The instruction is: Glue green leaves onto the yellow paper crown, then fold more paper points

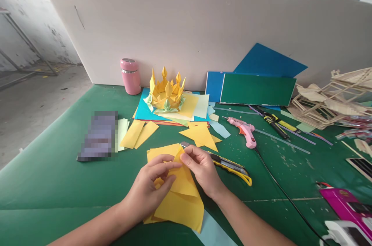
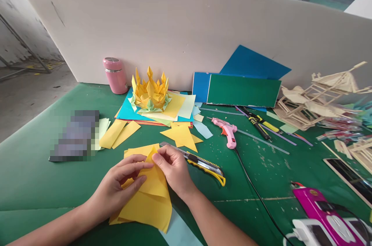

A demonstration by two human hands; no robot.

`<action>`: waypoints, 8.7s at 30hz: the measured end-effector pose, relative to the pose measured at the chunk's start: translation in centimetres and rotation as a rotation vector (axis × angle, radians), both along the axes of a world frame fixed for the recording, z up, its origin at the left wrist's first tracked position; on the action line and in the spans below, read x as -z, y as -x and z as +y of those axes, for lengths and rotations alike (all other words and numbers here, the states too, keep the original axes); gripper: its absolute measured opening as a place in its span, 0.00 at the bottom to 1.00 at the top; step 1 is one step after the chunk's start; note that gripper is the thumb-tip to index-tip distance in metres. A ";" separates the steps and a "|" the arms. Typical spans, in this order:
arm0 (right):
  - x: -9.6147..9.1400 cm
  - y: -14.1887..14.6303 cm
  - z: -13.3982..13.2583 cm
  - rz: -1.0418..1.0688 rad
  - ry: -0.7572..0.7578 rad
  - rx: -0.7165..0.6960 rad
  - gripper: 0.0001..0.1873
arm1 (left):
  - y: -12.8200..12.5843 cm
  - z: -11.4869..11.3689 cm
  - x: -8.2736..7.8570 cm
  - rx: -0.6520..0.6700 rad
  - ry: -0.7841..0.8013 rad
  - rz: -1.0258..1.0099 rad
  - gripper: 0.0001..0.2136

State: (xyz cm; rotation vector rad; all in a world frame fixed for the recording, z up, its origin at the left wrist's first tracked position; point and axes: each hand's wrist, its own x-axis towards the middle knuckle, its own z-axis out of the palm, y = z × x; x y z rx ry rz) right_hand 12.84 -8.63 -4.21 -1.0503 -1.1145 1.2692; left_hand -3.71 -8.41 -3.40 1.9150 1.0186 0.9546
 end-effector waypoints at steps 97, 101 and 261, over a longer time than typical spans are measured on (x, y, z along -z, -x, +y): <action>-2.6 -4.4 -1.2 -1.037 -0.695 -0.313 0.11 | 2.5 3.4 0.6 -0.012 -0.461 0.824 0.19; -2.3 -4.2 -1.2 -1.032 -0.689 -0.308 0.12 | 2.4 3.3 0.8 -0.009 -0.495 0.841 0.21; -0.1 -3.5 0.0 -1.024 -0.814 -0.269 0.21 | 3.1 4.1 -1.0 0.348 -0.200 0.456 0.18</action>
